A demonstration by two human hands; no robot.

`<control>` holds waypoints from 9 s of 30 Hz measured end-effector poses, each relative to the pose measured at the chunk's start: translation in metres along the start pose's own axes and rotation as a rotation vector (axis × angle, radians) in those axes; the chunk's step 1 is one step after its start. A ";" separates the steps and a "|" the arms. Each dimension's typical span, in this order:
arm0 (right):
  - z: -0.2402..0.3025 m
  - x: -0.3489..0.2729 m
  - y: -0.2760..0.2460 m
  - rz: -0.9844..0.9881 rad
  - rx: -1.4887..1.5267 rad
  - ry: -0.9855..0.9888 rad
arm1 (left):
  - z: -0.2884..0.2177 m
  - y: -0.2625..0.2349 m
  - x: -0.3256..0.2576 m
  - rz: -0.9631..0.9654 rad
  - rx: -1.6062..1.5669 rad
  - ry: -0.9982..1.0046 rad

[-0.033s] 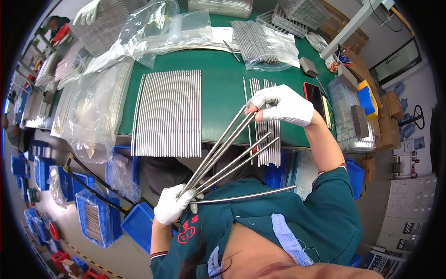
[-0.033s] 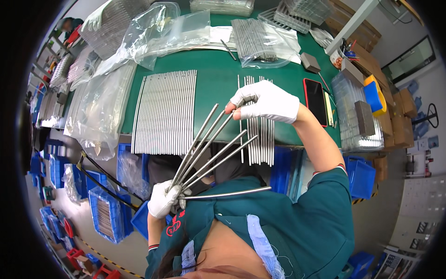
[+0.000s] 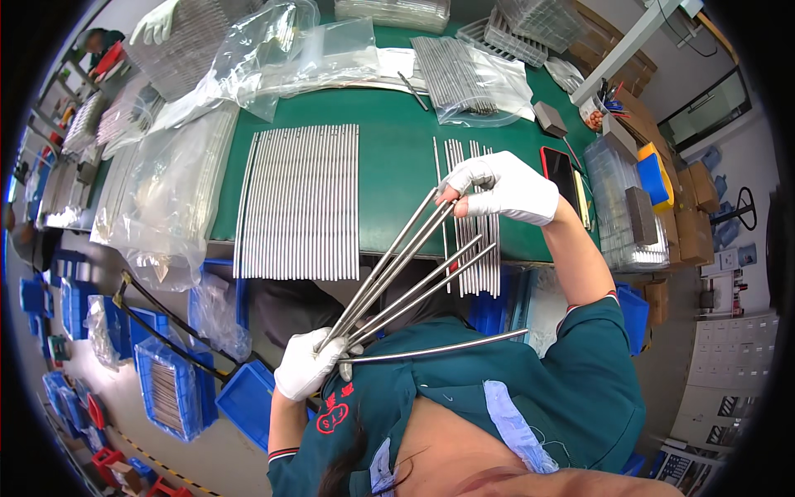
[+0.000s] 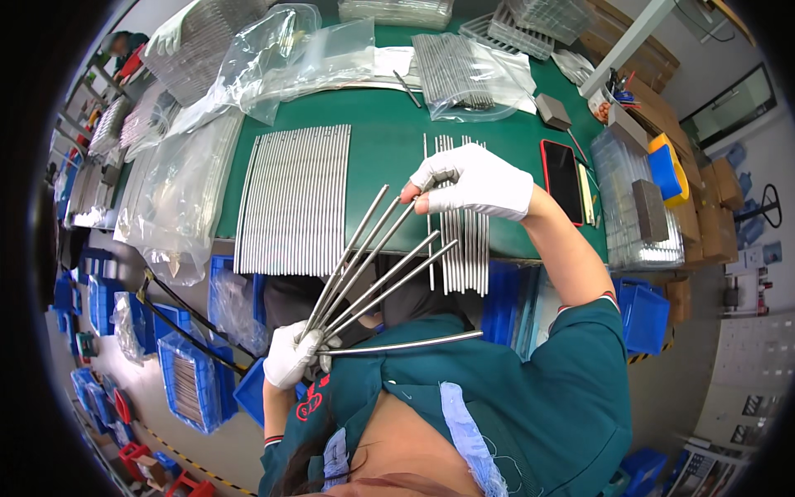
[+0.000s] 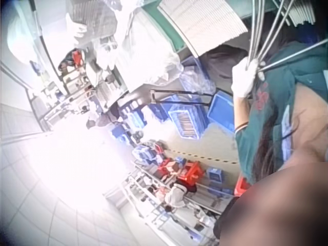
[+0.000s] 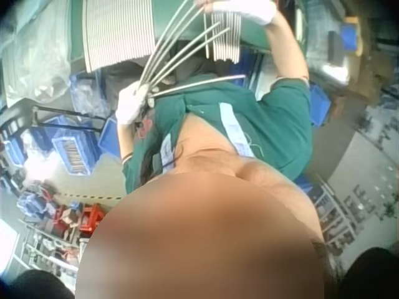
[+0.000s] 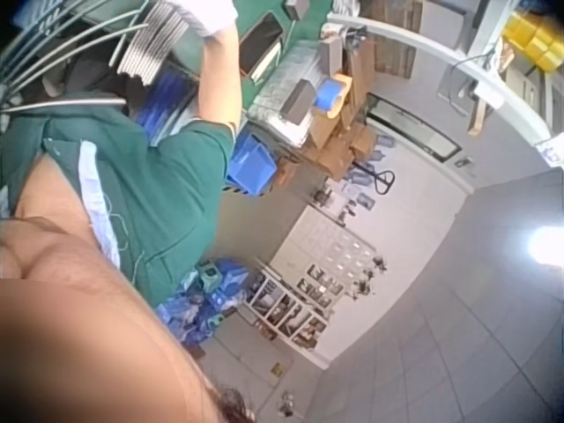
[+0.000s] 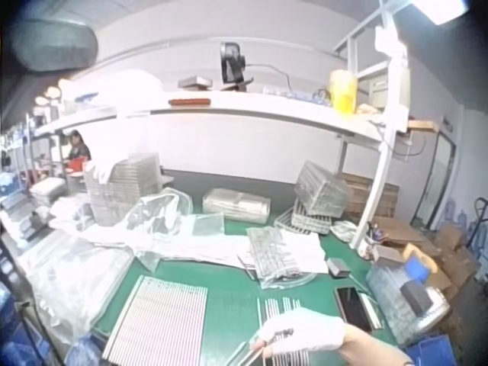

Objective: Inspecting and sorting long thin metal rods at a manufacturing workbench.

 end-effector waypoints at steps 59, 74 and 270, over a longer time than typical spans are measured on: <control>-0.010 -0.014 0.061 0.420 1.072 0.246 | -0.059 -0.003 0.015 0.108 0.732 0.161; 0.006 -0.016 0.068 0.253 0.675 0.430 | -0.115 -0.033 0.069 -0.470 0.323 0.584; -0.036 0.040 0.074 0.031 0.452 0.315 | -0.014 0.025 0.036 -0.046 -0.525 -0.072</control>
Point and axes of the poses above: each hand's wrist, its own x-axis towards the middle knuckle, its own y-axis out of the palm, z = x × y, the point moved 3 cm from there along x, towards the middle knuckle, and after that the axes turned 11 degrees about -y, right-handed, at the moved point
